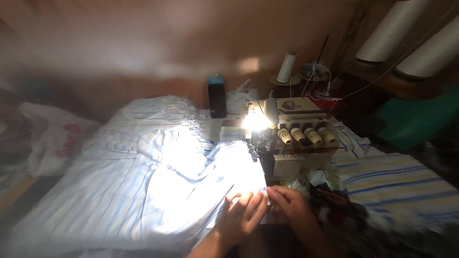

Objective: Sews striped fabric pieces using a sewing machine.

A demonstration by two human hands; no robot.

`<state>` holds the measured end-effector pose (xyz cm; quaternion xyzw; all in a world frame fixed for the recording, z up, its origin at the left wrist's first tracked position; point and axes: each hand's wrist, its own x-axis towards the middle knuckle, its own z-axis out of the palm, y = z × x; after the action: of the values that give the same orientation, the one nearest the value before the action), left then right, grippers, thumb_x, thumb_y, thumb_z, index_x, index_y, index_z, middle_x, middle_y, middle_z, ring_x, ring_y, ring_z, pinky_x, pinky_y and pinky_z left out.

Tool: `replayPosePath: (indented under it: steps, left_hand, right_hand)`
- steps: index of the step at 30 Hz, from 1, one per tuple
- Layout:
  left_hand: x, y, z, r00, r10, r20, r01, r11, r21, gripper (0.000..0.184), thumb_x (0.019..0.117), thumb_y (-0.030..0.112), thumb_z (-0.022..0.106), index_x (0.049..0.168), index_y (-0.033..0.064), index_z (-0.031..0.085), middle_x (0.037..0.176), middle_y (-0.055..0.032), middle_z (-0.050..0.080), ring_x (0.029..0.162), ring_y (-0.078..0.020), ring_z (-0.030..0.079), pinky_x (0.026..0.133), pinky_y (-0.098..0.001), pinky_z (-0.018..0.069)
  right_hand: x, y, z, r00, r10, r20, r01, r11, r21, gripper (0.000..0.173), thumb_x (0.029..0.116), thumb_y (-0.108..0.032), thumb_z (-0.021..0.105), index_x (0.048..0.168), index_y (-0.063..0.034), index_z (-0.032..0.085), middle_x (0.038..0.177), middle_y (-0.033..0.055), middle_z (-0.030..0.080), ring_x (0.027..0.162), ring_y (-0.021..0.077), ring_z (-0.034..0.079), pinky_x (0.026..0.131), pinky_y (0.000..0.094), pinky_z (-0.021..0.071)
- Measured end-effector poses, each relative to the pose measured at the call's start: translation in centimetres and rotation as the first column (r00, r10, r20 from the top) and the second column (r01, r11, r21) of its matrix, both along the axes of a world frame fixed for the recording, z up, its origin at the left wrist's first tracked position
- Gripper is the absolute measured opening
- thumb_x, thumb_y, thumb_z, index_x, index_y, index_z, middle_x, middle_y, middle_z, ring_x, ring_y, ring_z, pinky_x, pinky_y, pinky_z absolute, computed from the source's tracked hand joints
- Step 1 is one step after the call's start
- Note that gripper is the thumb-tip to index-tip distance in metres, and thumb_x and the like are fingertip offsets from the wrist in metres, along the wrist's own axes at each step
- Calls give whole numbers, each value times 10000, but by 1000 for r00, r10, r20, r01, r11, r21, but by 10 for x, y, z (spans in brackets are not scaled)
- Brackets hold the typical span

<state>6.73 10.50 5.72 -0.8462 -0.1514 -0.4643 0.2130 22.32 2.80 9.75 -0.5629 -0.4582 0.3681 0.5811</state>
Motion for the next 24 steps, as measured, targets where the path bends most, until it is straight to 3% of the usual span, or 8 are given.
replayPosePath:
  steps: [6,10,12,16,18,20,22,24]
  left_hand:
    - [-2,4,-6,990,-114,87,114,993,9,141,1032,265,546,1049,165,644,1041,6,633,1045,-132,543,1015,-273,324]
    - [-2,15,-2,999,-4,40,6,999,-40,286,1034,339,465,1195,181,641,1196,-16,675,1067,-161,594,933,-283,395]
    - [-10,23,8,1000,-25,1,25,997,-71,254,991,192,539,1109,135,757,1140,-33,761,900,-166,701,766,-300,513]
    - [-26,22,27,999,-10,-31,4,979,-204,204,898,120,594,889,96,796,877,-48,772,779,-171,724,731,-281,560]
    - [-26,25,31,999,17,-40,-27,965,-262,234,842,140,567,748,50,762,670,-101,699,628,-249,696,590,-371,538]
    - [-22,34,36,998,57,-16,-59,938,-341,287,823,140,546,579,11,624,559,-146,610,559,-311,655,540,-431,499]
    - [-17,41,45,995,96,-8,-87,866,-492,237,806,106,567,665,-72,635,669,-223,650,678,-375,691,650,-477,544]
    - [-13,48,60,995,101,-19,-88,741,-665,258,859,61,602,1001,-130,702,941,-267,712,916,-397,710,857,-495,553]
  right_hand:
    - [-4,5,-1,991,-103,-81,107,993,44,100,904,-47,614,850,-65,696,673,-92,652,536,-45,576,531,131,506]
    - [-10,-3,1,989,-131,-66,133,991,18,104,923,-41,585,880,-41,679,661,-90,642,527,-46,573,520,127,496]
    - [-12,-6,-2,990,-134,-42,134,991,13,107,939,-43,583,887,-30,675,659,-85,639,532,-53,569,519,122,489]
    - [-15,3,-8,979,-204,-18,204,978,34,99,928,-64,603,863,-40,675,654,-87,618,537,-57,561,526,121,489]
    - [-15,15,-6,967,-255,16,253,965,62,108,924,-64,612,853,-15,677,662,-65,604,544,-50,551,539,132,489]
    - [-14,31,-6,954,-297,35,291,948,126,149,907,-42,600,764,-34,644,617,-84,549,521,-69,498,516,111,433]
    - [-14,47,-3,941,-338,12,332,930,157,286,898,-14,596,631,-103,543,546,-117,461,471,-80,412,471,101,350]
    - [-14,57,0,941,-337,-38,339,932,128,385,918,7,592,573,-130,487,515,-121,403,453,-66,350,458,117,293]
